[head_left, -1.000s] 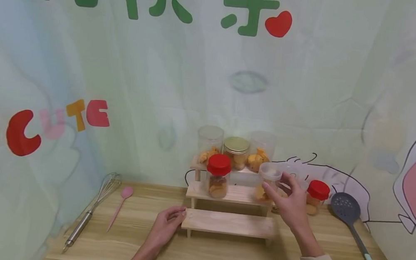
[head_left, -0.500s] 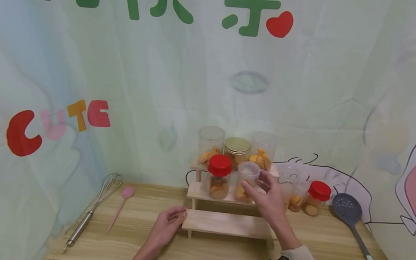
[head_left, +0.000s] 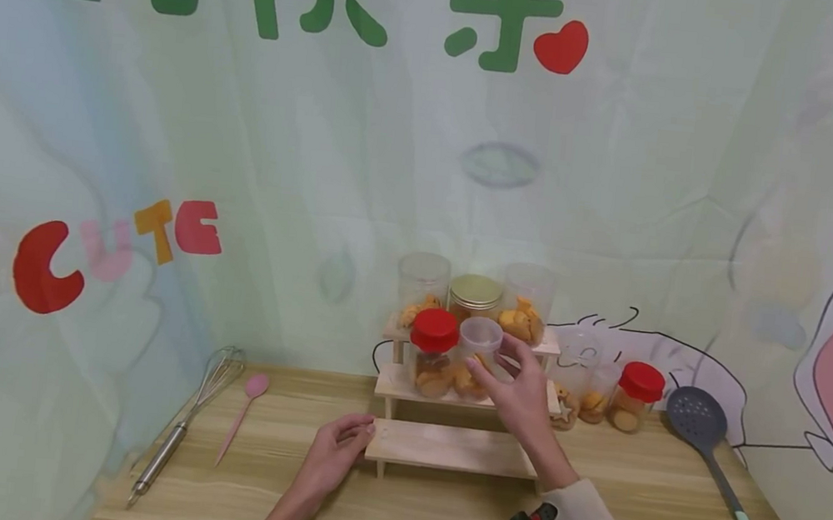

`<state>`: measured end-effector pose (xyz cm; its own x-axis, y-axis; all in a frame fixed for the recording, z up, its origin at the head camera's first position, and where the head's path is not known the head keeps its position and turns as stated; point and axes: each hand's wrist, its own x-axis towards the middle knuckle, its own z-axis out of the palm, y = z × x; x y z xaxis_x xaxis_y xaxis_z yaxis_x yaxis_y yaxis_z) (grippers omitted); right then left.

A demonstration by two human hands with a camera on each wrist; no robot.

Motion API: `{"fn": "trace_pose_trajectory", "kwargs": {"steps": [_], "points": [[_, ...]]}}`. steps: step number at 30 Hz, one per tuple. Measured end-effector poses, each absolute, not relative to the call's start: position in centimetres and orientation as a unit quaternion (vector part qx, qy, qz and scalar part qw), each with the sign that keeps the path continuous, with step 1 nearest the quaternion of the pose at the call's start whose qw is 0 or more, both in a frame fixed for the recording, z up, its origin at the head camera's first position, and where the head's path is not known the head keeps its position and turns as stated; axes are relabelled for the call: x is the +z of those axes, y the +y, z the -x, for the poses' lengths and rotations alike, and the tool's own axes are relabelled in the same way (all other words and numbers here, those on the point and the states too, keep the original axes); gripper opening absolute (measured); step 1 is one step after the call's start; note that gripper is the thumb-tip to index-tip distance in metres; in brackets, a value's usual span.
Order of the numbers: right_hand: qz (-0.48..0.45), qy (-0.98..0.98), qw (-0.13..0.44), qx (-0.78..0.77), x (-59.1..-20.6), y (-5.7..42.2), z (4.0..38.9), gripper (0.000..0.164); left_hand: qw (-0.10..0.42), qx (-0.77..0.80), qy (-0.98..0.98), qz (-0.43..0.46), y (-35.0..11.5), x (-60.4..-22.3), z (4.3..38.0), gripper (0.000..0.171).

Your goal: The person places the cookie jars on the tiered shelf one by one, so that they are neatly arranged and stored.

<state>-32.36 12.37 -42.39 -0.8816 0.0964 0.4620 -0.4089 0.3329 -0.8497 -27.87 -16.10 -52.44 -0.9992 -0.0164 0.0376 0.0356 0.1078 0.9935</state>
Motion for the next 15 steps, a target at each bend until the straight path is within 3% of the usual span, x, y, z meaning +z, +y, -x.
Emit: {"fn": "trace_pose_trajectory", "kwargs": {"steps": [15], "points": [[-0.101,-0.796,0.226,0.552,-42.87,12.41,32.05,0.079,0.015,-0.668,-0.744,0.005,-16.26,-52.38,27.86,0.038]]}}
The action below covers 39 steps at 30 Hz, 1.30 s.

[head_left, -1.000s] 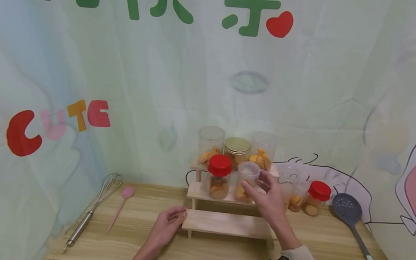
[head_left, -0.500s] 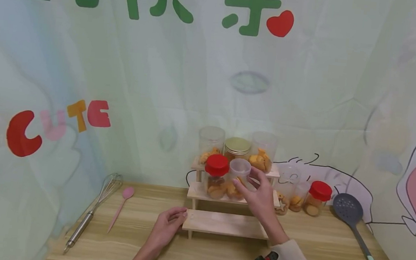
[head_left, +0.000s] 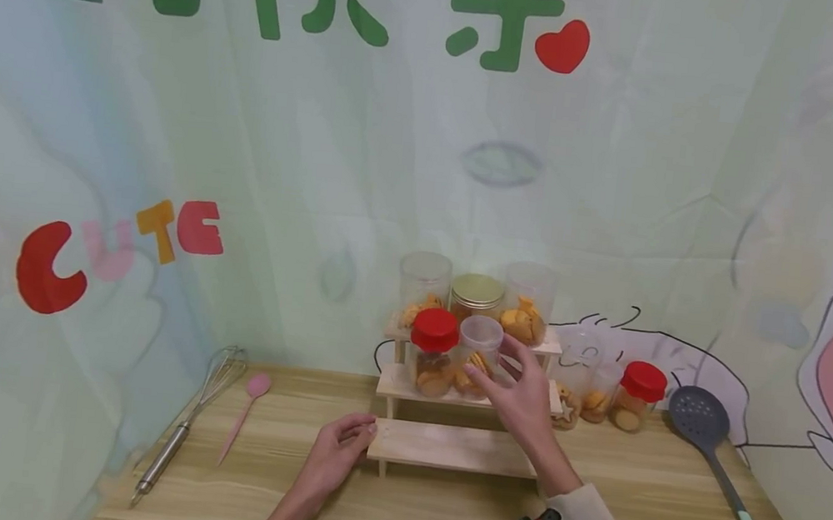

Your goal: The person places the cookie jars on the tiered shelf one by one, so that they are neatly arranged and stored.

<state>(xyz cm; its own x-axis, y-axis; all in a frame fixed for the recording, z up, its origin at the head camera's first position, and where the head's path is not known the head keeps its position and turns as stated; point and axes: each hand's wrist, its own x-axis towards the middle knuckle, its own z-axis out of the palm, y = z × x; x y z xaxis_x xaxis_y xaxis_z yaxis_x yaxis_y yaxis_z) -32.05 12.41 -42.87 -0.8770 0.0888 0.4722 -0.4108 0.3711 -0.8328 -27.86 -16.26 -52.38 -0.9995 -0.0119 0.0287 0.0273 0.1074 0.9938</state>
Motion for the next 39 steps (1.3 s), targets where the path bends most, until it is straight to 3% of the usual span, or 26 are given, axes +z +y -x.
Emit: {"fn": "trace_pose_trajectory", "kwargs": {"steps": [14,32,39], "points": [[-0.087,-0.812,0.240,0.525,-43.2,17.9,29.8,0.074,0.023,-0.661,-0.750,0.009,-16.2,-52.3,27.9,0.039],[0.076,-0.826,0.325,0.455,-44.1,30.0,29.7,0.071,0.023,-0.673,-0.739,0.020,-16.1,-52.6,27.7,0.040],[0.122,-0.829,0.302,0.453,-45.1,32.7,30.6,0.077,0.027,-0.677,-0.736,0.014,-16.0,-52.6,27.7,0.038]]}}
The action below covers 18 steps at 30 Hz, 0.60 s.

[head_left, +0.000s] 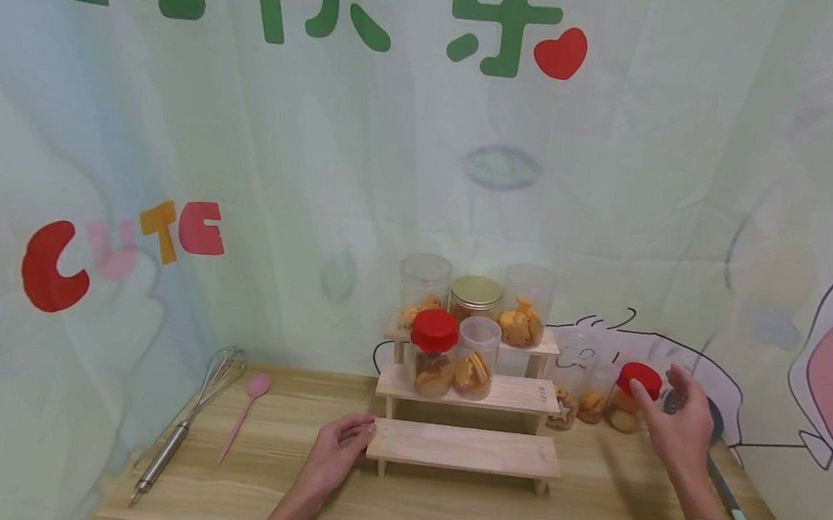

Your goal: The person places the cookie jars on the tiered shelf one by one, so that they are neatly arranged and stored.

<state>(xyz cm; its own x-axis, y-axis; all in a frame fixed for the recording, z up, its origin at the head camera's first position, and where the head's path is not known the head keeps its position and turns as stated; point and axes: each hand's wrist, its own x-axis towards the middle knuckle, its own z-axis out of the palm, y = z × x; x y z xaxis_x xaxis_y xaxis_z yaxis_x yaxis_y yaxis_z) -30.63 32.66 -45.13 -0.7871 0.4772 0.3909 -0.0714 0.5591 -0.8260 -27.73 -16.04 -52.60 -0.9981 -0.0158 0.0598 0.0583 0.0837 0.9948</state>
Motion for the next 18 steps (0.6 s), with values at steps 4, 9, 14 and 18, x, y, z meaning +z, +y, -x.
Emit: {"fn": "trace_pose_trajectory", "kwargs": {"steps": [4,9,14,18], "points": [[0.135,-0.833,0.275,0.461,-46.1,33.4,31.2,0.083,0.028,-0.675,-0.737,0.008,-16.1,-52.7,27.8,0.038],[0.160,-0.835,0.231,0.474,-47.5,33.7,32.0,0.095,0.023,-0.675,-0.738,0.003,-16.1,-52.7,27.9,0.038],[0.167,-0.833,0.219,0.480,-48.6,33.7,32.9,0.099,0.023,-0.678,-0.735,0.009,-16.0,-52.8,27.9,0.038],[0.172,-0.835,0.205,0.480,-49.2,33.8,33.3,0.099,0.023,-0.677,-0.736,0.009,-16.0,-52.7,27.9,0.039]]}}
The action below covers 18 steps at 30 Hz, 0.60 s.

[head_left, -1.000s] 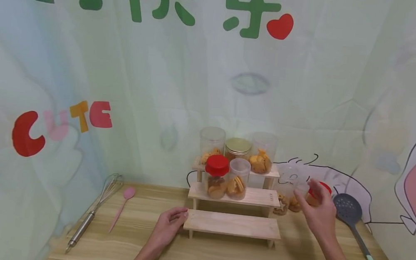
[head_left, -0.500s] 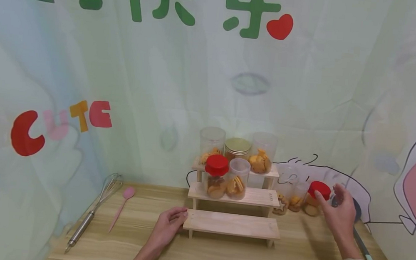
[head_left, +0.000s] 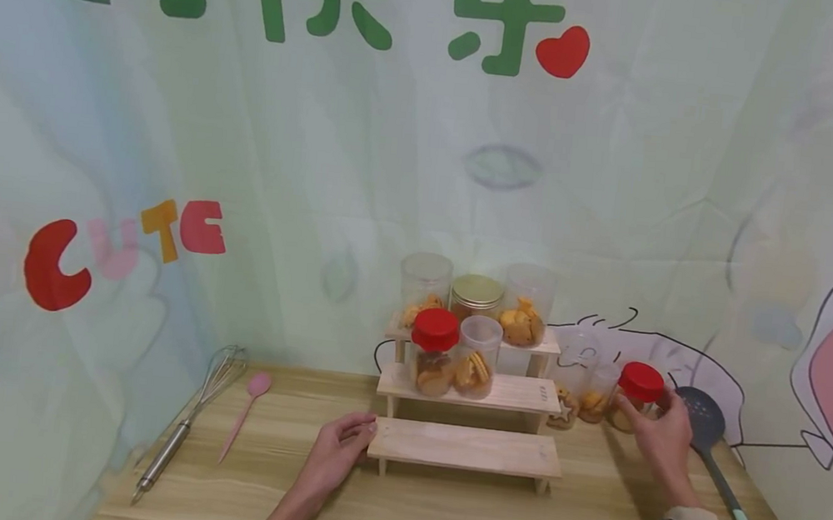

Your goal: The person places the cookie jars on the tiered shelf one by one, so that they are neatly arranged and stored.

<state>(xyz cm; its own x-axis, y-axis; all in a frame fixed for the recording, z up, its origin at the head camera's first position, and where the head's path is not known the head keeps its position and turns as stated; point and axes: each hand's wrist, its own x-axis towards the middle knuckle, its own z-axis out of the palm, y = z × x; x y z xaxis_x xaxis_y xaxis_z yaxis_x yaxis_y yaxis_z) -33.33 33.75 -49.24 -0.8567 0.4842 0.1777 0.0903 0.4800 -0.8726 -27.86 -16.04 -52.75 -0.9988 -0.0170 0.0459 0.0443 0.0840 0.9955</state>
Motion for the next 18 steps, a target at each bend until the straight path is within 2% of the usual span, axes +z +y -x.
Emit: {"fn": "trace_pose_trajectory", "kwargs": {"steps": [9,18], "points": [[0.190,-0.839,0.166,0.483,-50.6,33.9,34.1,0.096,0.021,-0.677,-0.736,0.013,-16.1,-52.8,27.8,0.040],[0.191,-0.841,0.169,0.477,-50.9,34.2,34.5,0.093,0.022,-0.676,-0.737,0.009,-16.1,-52.7,27.9,0.040]]}}
